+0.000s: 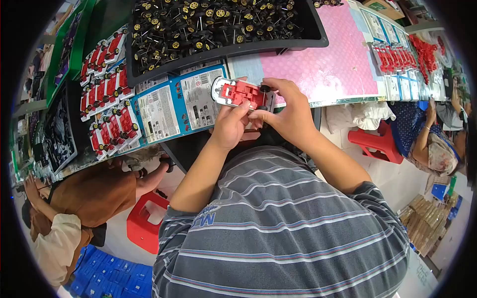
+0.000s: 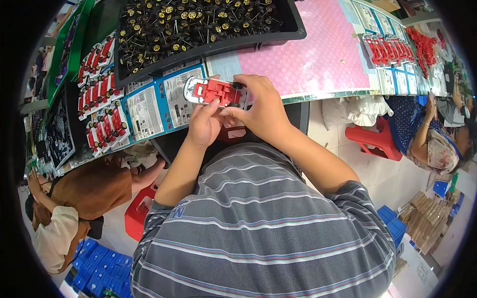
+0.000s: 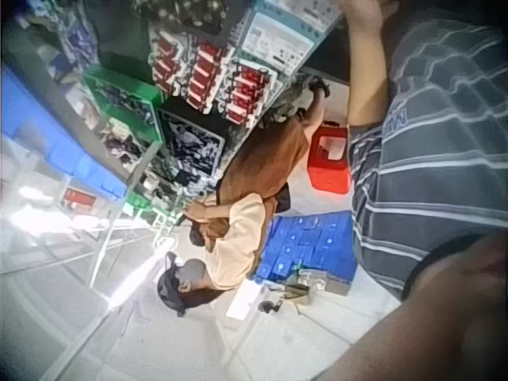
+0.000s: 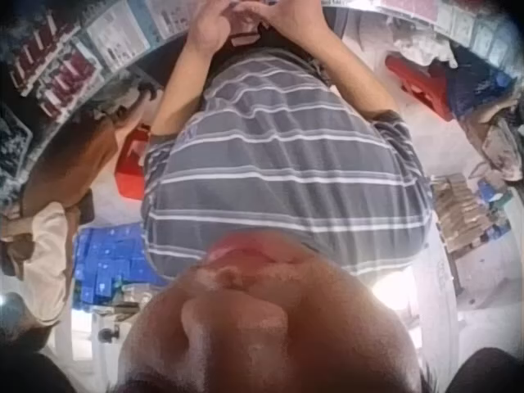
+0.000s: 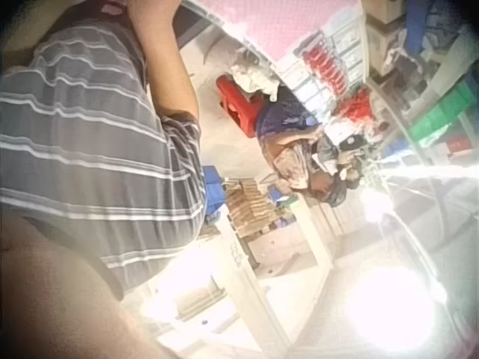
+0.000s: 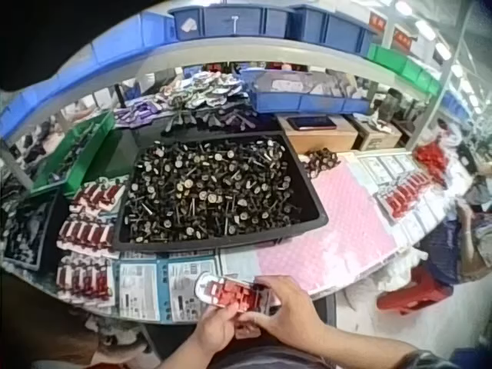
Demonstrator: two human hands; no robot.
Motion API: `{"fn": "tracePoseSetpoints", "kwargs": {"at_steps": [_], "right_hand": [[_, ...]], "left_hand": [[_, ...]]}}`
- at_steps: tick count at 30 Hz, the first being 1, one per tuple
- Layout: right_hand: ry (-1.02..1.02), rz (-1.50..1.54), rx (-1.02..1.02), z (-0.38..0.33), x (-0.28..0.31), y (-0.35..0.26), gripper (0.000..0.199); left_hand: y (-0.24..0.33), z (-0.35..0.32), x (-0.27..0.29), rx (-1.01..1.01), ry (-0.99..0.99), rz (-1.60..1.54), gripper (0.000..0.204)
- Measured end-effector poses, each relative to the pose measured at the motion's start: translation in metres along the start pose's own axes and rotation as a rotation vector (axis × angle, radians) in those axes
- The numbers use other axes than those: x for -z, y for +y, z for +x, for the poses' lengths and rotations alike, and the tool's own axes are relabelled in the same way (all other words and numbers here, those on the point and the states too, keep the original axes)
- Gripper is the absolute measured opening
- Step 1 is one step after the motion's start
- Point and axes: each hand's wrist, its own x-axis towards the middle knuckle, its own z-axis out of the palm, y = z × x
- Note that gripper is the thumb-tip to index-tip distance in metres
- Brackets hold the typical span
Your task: The person assembles toy cars by attaching wheel axles onto toy car bodies by hand and placing the assembled cars onto the table.
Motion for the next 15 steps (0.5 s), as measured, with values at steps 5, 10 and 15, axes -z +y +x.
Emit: {"fn": "tracePoseSetpoints", "kwargs": {"at_steps": [5,10,15], "right_hand": [[-0.065,-0.026,0.071,0.001,-0.004,0.001,0.07],[-0.137,0.002,0.041,0.001,-0.007,-0.006,0.068],[-0.26,0.361,-0.187,0.0,-0.002,0.009,0.055]], "left_hand": [[-0.006,-0.005,0.004,0.017,0.052,-0.018,0.065],[-0.014,-0.007,0.012,-0.002,0.039,-0.054,0.063],[-0.01,-0.01,0.011,-0.054,0.018,-0.023,0.068]]}}
